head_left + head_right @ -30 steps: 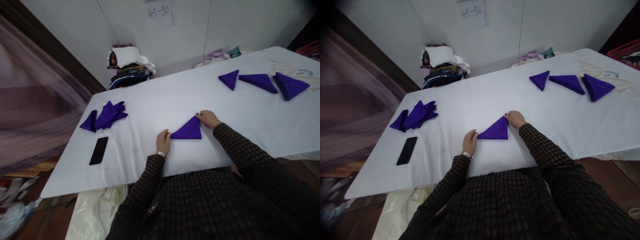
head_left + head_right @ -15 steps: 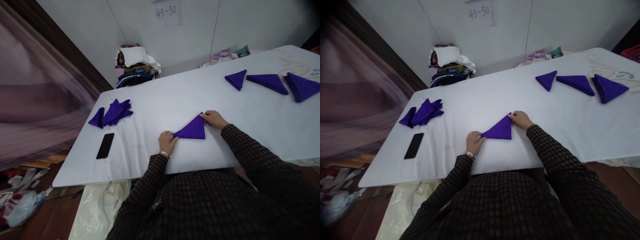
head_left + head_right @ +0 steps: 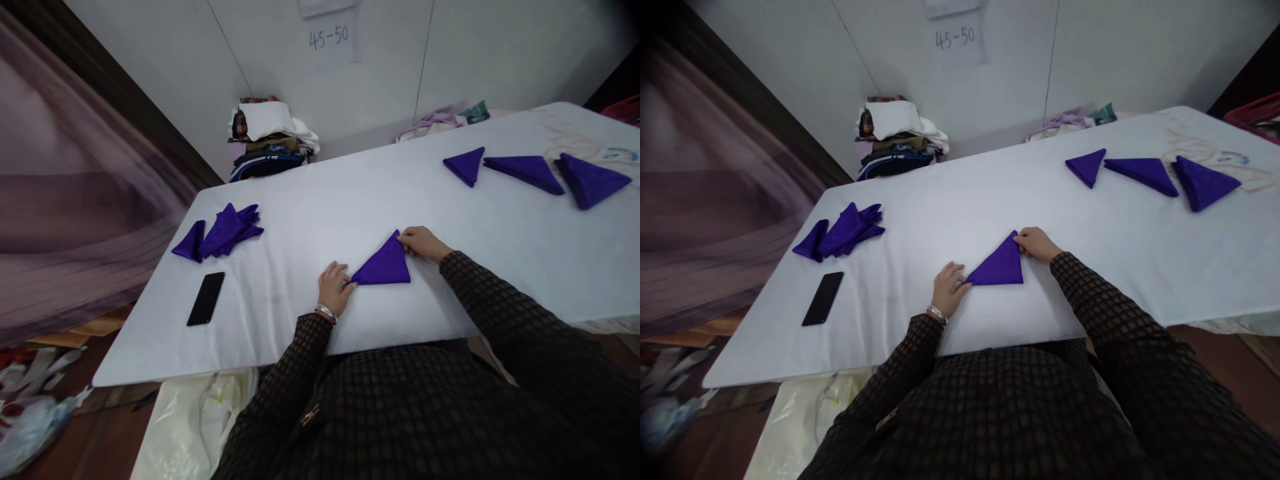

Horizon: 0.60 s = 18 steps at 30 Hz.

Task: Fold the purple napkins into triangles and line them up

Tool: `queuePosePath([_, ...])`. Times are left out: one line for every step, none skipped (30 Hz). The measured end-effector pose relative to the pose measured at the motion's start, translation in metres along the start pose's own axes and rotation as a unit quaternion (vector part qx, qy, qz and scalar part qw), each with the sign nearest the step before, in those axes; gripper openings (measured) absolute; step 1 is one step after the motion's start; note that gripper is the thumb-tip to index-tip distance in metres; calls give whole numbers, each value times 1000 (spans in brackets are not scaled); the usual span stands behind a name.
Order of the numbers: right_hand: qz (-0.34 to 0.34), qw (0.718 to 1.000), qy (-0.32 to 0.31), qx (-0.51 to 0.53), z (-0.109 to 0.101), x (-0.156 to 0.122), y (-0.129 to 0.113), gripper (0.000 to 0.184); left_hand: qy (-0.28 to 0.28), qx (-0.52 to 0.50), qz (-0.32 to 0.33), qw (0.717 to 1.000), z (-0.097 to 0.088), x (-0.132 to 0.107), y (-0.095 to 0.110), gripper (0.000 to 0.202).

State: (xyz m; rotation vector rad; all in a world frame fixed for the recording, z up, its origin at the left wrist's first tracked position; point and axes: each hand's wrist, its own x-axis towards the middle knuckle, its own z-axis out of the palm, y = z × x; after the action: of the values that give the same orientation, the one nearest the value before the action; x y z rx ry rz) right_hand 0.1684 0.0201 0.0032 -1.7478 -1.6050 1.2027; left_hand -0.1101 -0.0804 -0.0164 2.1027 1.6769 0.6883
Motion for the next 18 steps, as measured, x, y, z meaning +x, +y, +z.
queuePosePath([-1,1000,5,0,1,0,0,23,-6,3,5,1000,0,0,0,6])
queuePosePath([-4,1000,13,-1,1,1,1,22,-12,5,11,1000,-1,0,-1,5])
queuePosePath([-8,1000,20,-3,2,1,1,21,-18,6,15,1000,-1,-1,-1,6])
queuePosePath([-13,1000,28,-5,3,1,2,21,-25,6,19,1000,-1,-1,-1,6])
queuePosePath([-18,999,33,-4,4,2,2,21,-31,4,21,999,-1,-1,-1,7])
queuePosePath([-21,999,35,-2,4,2,3,20,-37,2,21,999,-2,-1,-1,8])
queuePosePath([-23,999,37,0,5,2,3,20,-41,1,20,999,-2,-1,-1,10])
queuePosePath([-23,999,39,3,5,3,4,20,-42,2,20,999,-2,-1,0,11])
queuePosePath([-22,999,40,4,6,3,3,20,-43,4,20,999,-3,-1,1,12])
queuePosePath([-21,999,41,3,6,3,3,21,-43,7,21,999,-3,-2,1,13])
queuePosePath([-20,999,40,0,6,2,2,22,-44,9,22,999,-3,-2,2,14])
queuePosePath([-20,999,39,-4,6,2,1,23,-45,9,24,999,-4,-2,2,15])
queuePosePath([-19,999,36,-9,6,2,-1,25,-47,8,24,999,-4,-2,2,15])
queuePosePath([-20,999,33,-13,6,2,-2,26,-48,6,24,999,-4,-2,2,15])
queuePosePath([-20,999,30,-17,6,2,-3,28,-49,4,22,999,-3,-3,2,14])
queuePosePath([-23,999,29,-21,5,1,-4,28,-48,2,20,999,-3,-3,2,13])
queuePosePath([-28,999,28,-28,6,2,-5,28,-48,0,17,999,-3,-3,2,10])
queuePosePath([-34,998,28,-34,6,2,-6,28,-48,0,15,999,-2,-3,1,9])
